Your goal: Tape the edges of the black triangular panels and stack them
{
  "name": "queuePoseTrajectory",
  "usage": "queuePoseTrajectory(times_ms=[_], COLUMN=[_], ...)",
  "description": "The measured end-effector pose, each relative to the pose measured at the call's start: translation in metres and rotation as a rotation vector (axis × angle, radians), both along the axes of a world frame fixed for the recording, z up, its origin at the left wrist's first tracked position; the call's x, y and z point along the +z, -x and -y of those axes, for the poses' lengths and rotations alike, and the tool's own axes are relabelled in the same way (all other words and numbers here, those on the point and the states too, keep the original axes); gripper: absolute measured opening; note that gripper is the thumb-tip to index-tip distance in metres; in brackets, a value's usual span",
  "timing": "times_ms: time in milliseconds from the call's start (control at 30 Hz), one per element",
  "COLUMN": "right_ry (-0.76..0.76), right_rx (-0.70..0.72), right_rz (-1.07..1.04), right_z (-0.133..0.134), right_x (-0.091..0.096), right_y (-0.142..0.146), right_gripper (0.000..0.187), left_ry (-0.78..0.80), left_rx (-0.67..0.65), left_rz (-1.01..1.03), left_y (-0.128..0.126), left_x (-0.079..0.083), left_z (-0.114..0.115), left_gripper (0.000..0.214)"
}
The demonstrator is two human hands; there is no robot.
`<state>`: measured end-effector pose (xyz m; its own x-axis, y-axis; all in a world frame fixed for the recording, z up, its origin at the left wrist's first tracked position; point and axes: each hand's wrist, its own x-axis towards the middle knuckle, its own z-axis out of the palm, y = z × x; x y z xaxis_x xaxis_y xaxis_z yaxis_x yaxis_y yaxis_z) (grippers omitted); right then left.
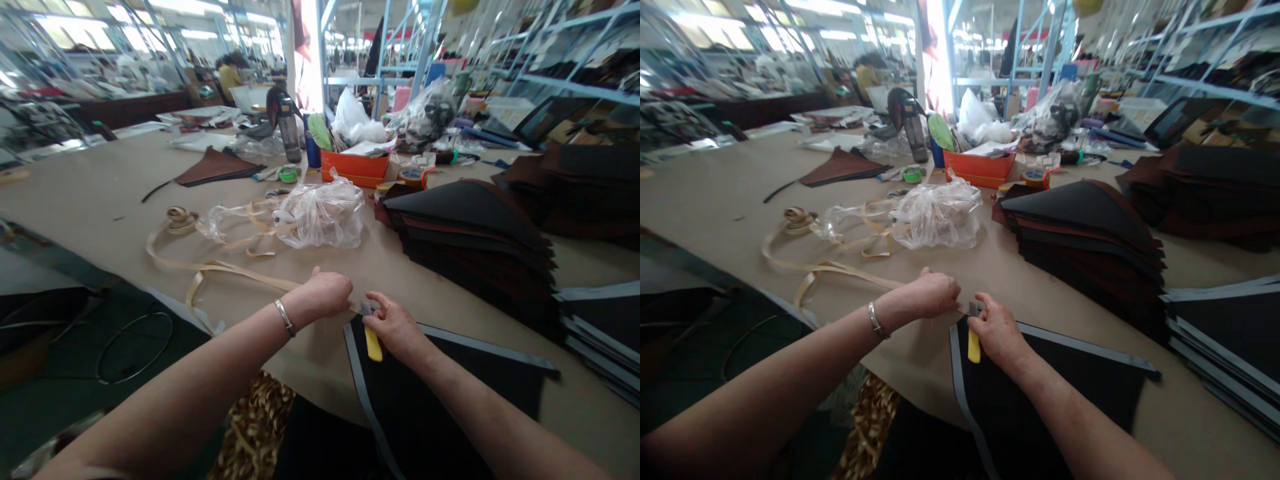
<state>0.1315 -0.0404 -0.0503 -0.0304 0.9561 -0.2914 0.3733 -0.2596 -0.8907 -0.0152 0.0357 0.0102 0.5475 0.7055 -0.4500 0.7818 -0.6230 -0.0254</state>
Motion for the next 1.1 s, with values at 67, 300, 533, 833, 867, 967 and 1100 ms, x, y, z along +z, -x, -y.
queuePoseTrajectory(times_ms=[67, 300, 533, 833, 867, 967, 1100], right_ry=[-0.026, -0.073, -0.133, 0.046, 0.067, 0.067, 0.171], right_rx=[0.022, 0.049, 0.047, -0.213, -0.285, -0.458, -0.572], right_rz=[0.065, 0.156, 0.175, -0.399, -0.479, -0.592, -0.550], right_z=[0.002, 0.004, 0.000, 0.039, 0.054, 0.113, 0.195], right_x=[-0.001, 0.000, 0.003, 0.015, 0.020, 0.032, 0.023], right_y=[0.002, 0.005, 0.011, -0.062, -0.080, -0.128, -0.152], right_gripper=[0.052, 0.042, 0.027, 0.039, 0.036, 0.028, 0.025], left_ry=[0.012, 0.045, 0.152, -0.221, -0.263, -0.374, -0.443], left_rx=[-0.001, 0.000, -0.108, 0.077, 0.075, 0.071, 0.024], left_rz=[-0.044, -0.037, 0.251, 0.416, 0.433, 0.496, 0.553], left_y=[-0.001, 0.001, -0.001, 0.027, 0.030, 0.037, 0.041], left_x=[0.001, -0.001, 0.012, -0.016, -0.023, -0.043, -0.062], left_z=[0.000, -0.001, 0.020, 0.010, 0.010, 0.013, 0.009], left_gripper=[0.032, 0.032, 0.019, 0.030, 0.029, 0.029, 0.031])
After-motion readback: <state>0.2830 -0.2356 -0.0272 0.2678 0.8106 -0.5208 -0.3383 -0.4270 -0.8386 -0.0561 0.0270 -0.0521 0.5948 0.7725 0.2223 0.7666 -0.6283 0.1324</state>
